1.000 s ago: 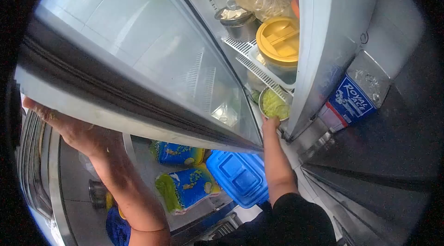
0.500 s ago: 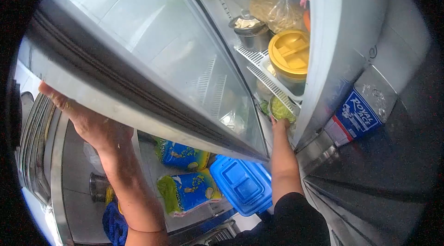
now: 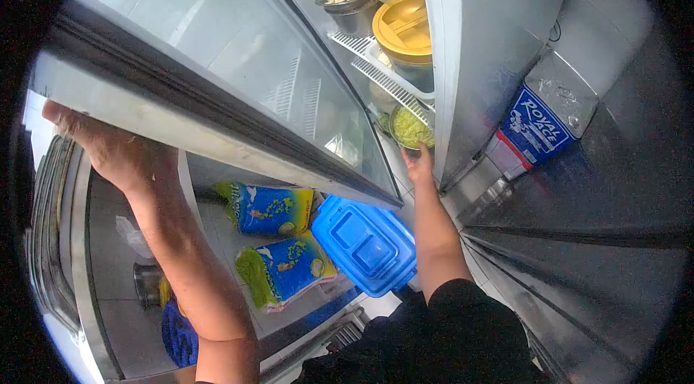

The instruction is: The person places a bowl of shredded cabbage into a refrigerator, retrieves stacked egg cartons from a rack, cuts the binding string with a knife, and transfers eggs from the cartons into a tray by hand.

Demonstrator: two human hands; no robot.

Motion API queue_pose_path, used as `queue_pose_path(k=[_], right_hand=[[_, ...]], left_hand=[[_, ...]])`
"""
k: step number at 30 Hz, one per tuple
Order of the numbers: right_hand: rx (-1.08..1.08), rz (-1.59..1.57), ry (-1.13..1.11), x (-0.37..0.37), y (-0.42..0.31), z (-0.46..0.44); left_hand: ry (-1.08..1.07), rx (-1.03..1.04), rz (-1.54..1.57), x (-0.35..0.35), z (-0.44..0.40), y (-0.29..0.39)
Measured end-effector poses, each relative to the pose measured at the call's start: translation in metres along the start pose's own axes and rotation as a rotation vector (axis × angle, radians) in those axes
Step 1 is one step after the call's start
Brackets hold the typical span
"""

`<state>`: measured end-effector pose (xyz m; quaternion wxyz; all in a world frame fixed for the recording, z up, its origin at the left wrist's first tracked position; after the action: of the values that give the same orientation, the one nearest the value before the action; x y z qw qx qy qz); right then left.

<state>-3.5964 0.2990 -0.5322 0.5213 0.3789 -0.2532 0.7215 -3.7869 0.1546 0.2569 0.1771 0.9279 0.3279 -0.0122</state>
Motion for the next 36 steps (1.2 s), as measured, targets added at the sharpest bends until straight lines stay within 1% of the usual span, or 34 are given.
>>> queue_pose_path(k=[2,5,8,9,10,11,12,14,15,16,18,20,22,23,26,28,29,30,31,33,34,35,36], right_hand=[[0.023,0.009,0.02,-0.002,0.003,-0.001],[0.056,0.095,0.133,-0.012,0.01,0.013],[0.148,0.357,0.173,-0.04,0.019,0.043],[0.132,0.508,0.209,-0.06,0.018,0.052],[0.116,0.659,0.248,-0.087,0.017,0.064],[0.167,0.729,0.306,-0.121,0.018,0.077],[0.214,0.797,0.359,-0.152,0.014,0.089],[0.264,0.92,0.498,-0.216,0.004,0.127],[0.313,0.979,0.557,-0.234,0.002,0.153],[0.358,1.034,0.621,-0.251,-0.004,0.181],[0.391,1.031,0.666,-0.279,-0.01,0.223],[0.403,1.057,0.702,-0.3,-0.013,0.251],[0.452,1.078,0.75,-0.31,-0.02,0.267],[0.445,1.088,0.737,-0.312,-0.024,0.268],[0.421,1.101,0.692,-0.318,-0.029,0.26],[0.403,1.088,0.658,-0.311,-0.033,0.242],[0.371,1.103,0.658,-0.294,-0.035,0.241],[0.338,1.121,0.655,-0.266,-0.035,0.241],[0.304,1.137,0.651,-0.244,-0.038,0.238],[0.233,1.343,0.583,-0.242,-0.045,0.178],[0.199,1.44,0.547,-0.239,-0.046,0.153],[0.031,1.58,0.586,-0.192,-0.055,0.159],[-0.143,1.71,0.624,-0.14,-0.057,0.166]], left_hand=[[0.016,-0.057,0.057,0.005,0.003,-0.002],[0.065,-0.112,0.022,0.001,0.007,-0.008],[0.013,-0.09,0.093,0.019,0.004,-0.005],[-0.016,-0.107,0.235,0.032,0.005,-0.002],[-0.012,-0.15,0.302,0.042,0.005,-0.003],[-0.008,-0.191,0.368,0.054,0.005,-0.002],[-0.019,-0.182,0.373,0.065,0.004,0.004],[-0.171,-0.11,0.184,0.078,0.001,0.007],[-0.193,-0.107,0.045,0.089,0.005,0.022],[-0.196,0.017,0.108,0.107,0.001,0.032],[-0.319,-0.14,0.406,0.147,0.005,0.06],[-0.3,-0.066,0.528,0.178,-0.001,0.052],[-0.329,-0.015,0.445,0.187,0.0,0.056],[-0.36,0.018,0.397,0.187,0.0,0.068],[-0.296,-0.095,0.321,0.182,0.002,0.074],[-0.352,-0.041,0.369,0.179,0.002,0.066],[-0.377,-0.013,0.388,0.176,0.002,0.064],[-0.284,-0.079,0.348,0.173,0.002,0.068],[-0.296,-0.08,0.281,0.166,0.003,0.059],[-0.323,-0.077,0.153,0.151,0.004,0.032],[-0.248,-0.162,0.219,0.142,0.006,0.025],[-0.18,-0.213,0.287,0.133,0.01,0.025],[-0.18,-0.221,0.182,0.12,0.013,0.03]])
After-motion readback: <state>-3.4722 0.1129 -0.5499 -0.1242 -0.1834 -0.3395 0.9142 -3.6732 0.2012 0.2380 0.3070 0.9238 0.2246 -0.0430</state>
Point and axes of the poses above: each hand's wrist, its own z-axis away from the middle knuckle, its own x-axis out of the palm, y = z × x, the point moved 10 cm from there along -z, towards the middle knuckle, and after that the axes turned 12 degrees about x, right-handed, at the moved point
